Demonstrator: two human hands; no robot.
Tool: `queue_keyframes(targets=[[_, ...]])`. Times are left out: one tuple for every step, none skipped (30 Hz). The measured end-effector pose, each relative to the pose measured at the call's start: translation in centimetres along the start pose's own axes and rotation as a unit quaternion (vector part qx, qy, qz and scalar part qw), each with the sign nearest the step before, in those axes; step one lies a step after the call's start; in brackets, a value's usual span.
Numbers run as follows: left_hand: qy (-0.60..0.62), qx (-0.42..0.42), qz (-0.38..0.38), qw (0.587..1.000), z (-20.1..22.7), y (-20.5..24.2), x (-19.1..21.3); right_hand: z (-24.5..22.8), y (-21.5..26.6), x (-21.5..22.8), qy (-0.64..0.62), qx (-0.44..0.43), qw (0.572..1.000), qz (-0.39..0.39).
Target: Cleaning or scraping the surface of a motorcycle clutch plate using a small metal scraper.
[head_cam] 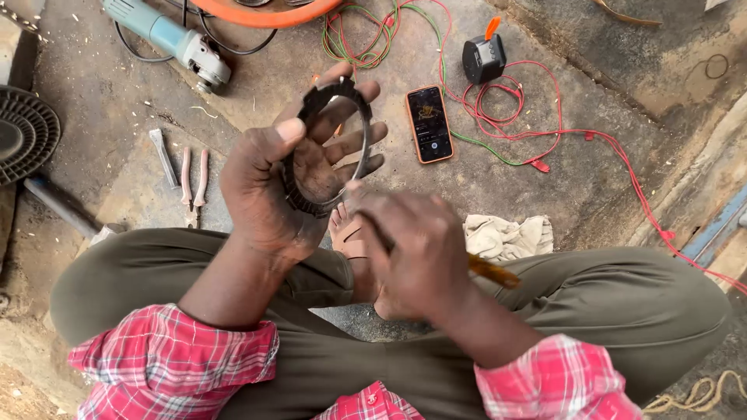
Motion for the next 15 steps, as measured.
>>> queue_keyframes(targets=[[-0.01, -0.002, 0.002, 1.0, 0.0, 0.0, 0.0, 1.1, 0.1, -0.3, 0.019, -0.033, 0.999, -0.007], [-0.01, -0.002, 0.003, 1.0, 0.3, 0.0, -0.1, 0.2, 0.0, 0.1, 0.018, -0.034, 0.999, -0.008], [-0.01, 0.006, -0.005, 1.0, 0.4, 0.0, -0.3, -0.7, 0.0, 0.5, -0.003, -0.008, 1.0, -0.01], [-0.01, 0.014, -0.012, 1.0, 0.6, 0.0, -0.4, -1.7, -0.1, 0.9, -0.024, 0.017, 0.999, -0.013], [-0.01, 0.014, -0.009, 1.0, 0.5, 0.1, -0.3, -1.4, 0.1, 0.7, -0.026, 0.017, 0.999, -0.016], [-0.011, 0.02, -0.019, 1.0, 0.5, 0.1, -0.3, -1.2, 0.2, 0.5, -0.015, 0.022, 1.0, -0.015], [-0.015, 0.027, -0.032, 0.999, 0.5, 0.0, -0.4, -0.9, 0.3, 0.4, -0.003, 0.028, 1.0, -0.01], [-0.016, 0.028, -0.033, 0.999, 0.5, -0.1, -0.3, -0.7, 0.1, 0.4, -0.003, 0.028, 1.0, -0.008], [-0.021, 0.029, -0.029, 0.999, 0.3, -0.2, -0.2, -0.4, 0.0, 0.6, 0.003, 0.009, 1.0, -0.004], [-0.027, 0.031, -0.024, 0.999, 0.2, -0.3, -0.1, -0.2, -0.2, 0.8, 0.009, -0.01, 1.0, 0.0], [-0.029, 0.03, -0.026, 0.999, 0.4, -0.4, -0.3, -0.7, -0.1, 0.9, 0.009, -0.009, 1.0, 0.002], [-0.016, 0.038, -0.032, 0.999, 0.6, -0.6, -0.5, -1.3, -0.1, 0.9, 0.001, 0.019, 1.0, -0.002], [-0.001, 0.047, -0.034, 0.998, 0.8, -0.5, -0.6, -2.0, 0.1, 0.9, -0.011, 0.045, 0.999, -0.01], [-0.002, 0.048, -0.03, 0.998, 0.5, -0.3, -0.5, -1.6, 0.3, 0.8, -0.015, 0.044, 0.999, -0.011], [-0.007, 0.044, -0.029, 0.999, 0.4, -0.3, -0.5, -1.1, 0.2, 0.7, -0.012, 0.038, 0.999, -0.005]])
Point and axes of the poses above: each hand's wrist, its own y-axis away from the middle knuckle, its own x-axis out of the back of the hand, z = x × y, the point moved 2 cm from there along -y, towards the middle knuckle, and after that the axes turned 10 degrees about -y, right-handed, at the moved point
